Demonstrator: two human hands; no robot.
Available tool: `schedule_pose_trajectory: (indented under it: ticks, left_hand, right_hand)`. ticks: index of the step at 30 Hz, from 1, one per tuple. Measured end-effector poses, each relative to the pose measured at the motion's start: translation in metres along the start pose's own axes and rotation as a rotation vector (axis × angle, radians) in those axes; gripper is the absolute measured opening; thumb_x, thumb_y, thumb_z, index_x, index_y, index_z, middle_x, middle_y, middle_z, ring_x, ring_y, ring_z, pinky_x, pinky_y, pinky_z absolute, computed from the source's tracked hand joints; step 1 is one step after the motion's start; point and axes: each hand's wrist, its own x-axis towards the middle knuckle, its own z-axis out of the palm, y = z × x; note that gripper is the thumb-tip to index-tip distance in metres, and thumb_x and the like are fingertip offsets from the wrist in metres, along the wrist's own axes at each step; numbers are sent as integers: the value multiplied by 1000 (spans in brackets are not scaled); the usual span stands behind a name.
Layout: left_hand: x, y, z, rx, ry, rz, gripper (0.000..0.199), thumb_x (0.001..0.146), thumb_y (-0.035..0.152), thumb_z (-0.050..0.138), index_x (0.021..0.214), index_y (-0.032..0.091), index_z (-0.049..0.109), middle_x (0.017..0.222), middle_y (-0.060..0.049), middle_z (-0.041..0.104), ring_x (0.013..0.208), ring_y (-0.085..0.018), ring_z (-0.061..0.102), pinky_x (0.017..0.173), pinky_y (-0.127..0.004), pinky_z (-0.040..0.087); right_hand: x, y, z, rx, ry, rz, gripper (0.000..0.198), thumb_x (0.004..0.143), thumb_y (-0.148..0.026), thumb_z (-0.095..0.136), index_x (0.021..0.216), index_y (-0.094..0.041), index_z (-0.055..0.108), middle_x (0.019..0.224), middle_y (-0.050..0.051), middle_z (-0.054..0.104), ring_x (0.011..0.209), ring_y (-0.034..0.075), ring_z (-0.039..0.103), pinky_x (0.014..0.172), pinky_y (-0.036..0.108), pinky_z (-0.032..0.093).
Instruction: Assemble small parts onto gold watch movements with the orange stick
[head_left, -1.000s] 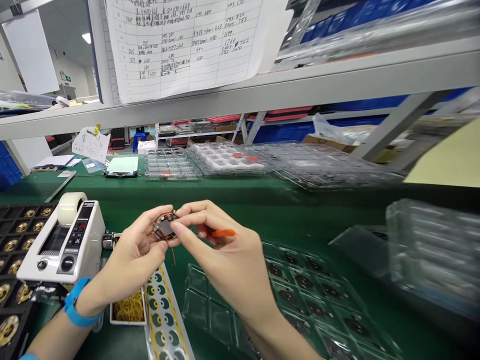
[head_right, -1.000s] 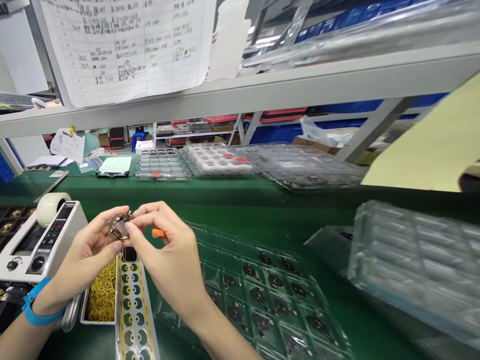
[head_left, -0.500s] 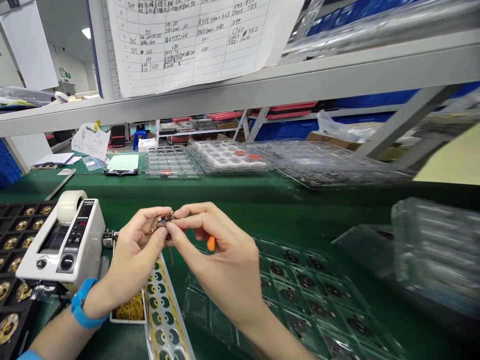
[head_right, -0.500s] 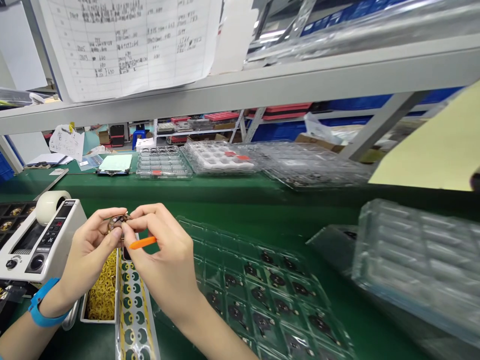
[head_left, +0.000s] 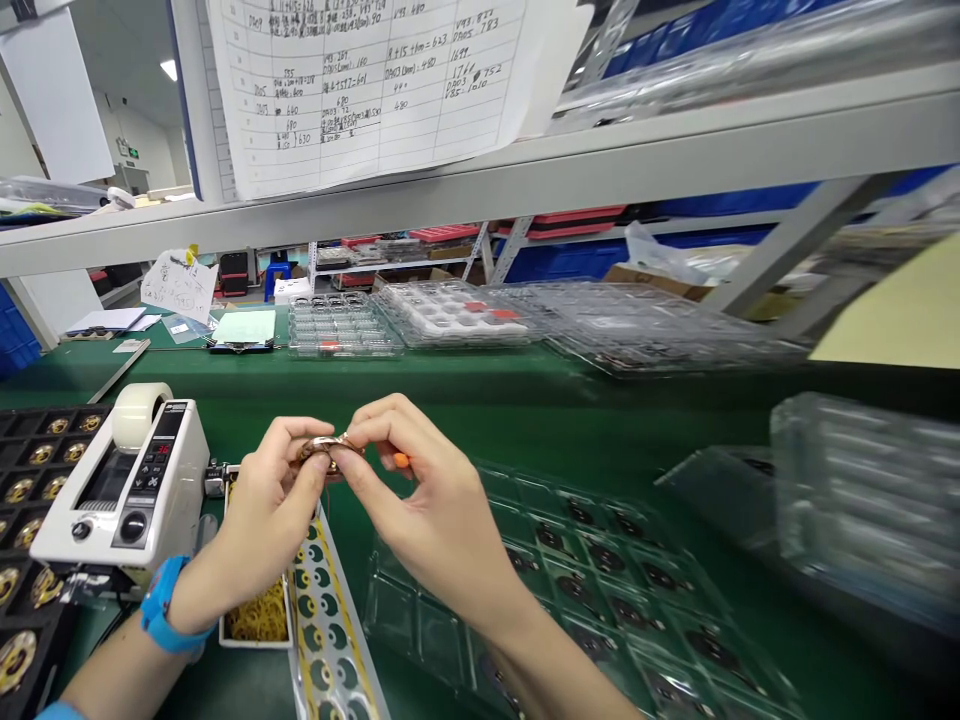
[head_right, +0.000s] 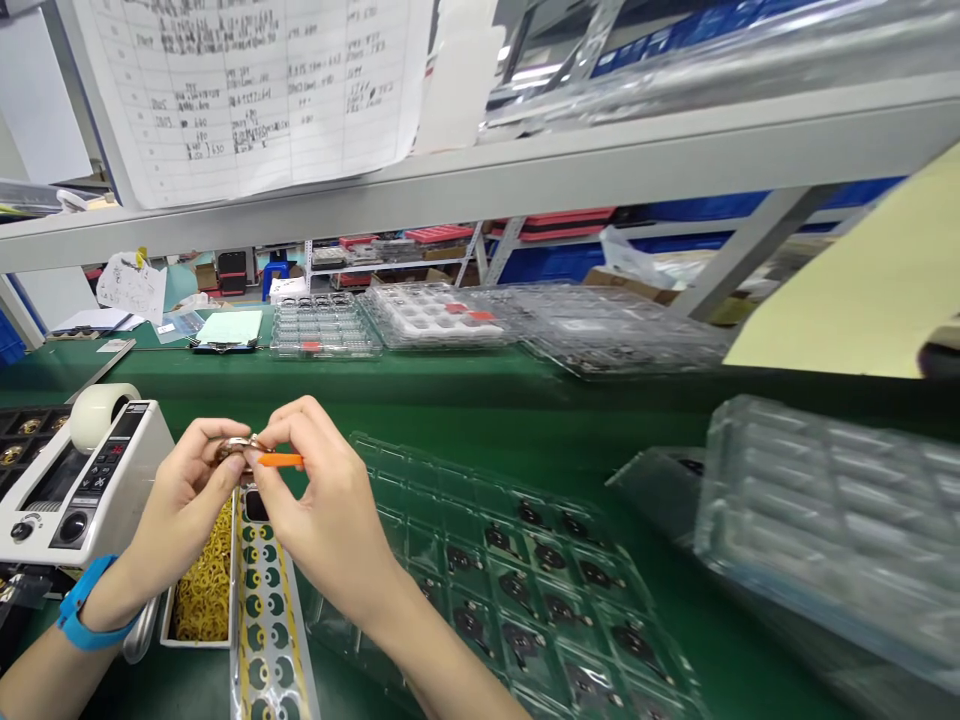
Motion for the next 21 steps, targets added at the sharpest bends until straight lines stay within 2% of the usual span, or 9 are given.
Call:
schedule_pose_trajectory:
  ticks: [2, 5, 8, 11, 13, 16, 21]
  left_hand:
    - [4, 1, -6, 170, -14, 44, 12, 92, 19, 52, 92, 19, 64, 80, -1, 65, 79, -15, 63, 71, -25, 49]
    - [9, 6, -12, 243, 91, 126, 12, 85, 16, 57, 78, 18, 67, 78, -1, 61, 75, -14, 59, 69, -25, 46]
    - [9, 14, -12, 111, 207, 53, 5, 77, 17, 63, 72, 17, 63, 70, 1, 60, 67, -12, 56, 63, -23, 45]
    - [6, 20, -9, -83, 215, -60, 15, 70, 14, 67, 69, 18, 53, 65, 4, 62, 62, -9, 58, 59, -18, 46]
    - [2, 23, -7, -188, 178, -109, 21, 69, 12, 70, 70, 19, 50, 62, 5, 63, 59, -7, 59, 57, -16, 47]
    - [-4, 26, -4, -273, 107, -150, 20, 74, 14, 69, 77, 19, 50, 63, 5, 67, 58, -7, 62, 59, -16, 52]
    - [-14, 26, -1, -233, 42, -107, 7, 86, 19, 61, 89, 19, 55, 74, 0, 75, 67, -11, 71, 69, -21, 60]
  right_hand:
    - [1, 2, 0, -70, 5, -75, 14, 90, -8, 55, 82, -19, 53, 82, 2, 55, 72, 13, 55, 58, 23, 44]
    - [-2, -1, 0, -197, 79, -234, 9, 91, -10, 59, 93, -19, 56, 87, 4, 57, 76, 14, 58, 59, 25, 47]
    - [-8, -9, -1, -343, 200, -427, 9, 92, -11, 60, 98, -17, 57, 84, 4, 58, 69, 12, 56, 57, 24, 46]
    - [-14, -14, 0, -474, 237, -557, 8, 94, -12, 59, 97, -18, 61, 81, 3, 59, 60, 10, 50, 54, 24, 42]
    - [-14, -13, 1, -515, 247, -535, 9, 94, -13, 61, 99, -20, 62, 86, 4, 63, 58, 10, 50, 54, 26, 42]
    - [-10, -9, 2, -497, 254, -466, 10, 93, -11, 63, 99, -20, 61, 95, 7, 68, 57, 10, 50, 55, 26, 44]
    - [-5, -5, -1, -408, 242, -496, 14, 89, -6, 64, 98, -16, 61, 93, 10, 73, 69, 15, 65, 59, 26, 51]
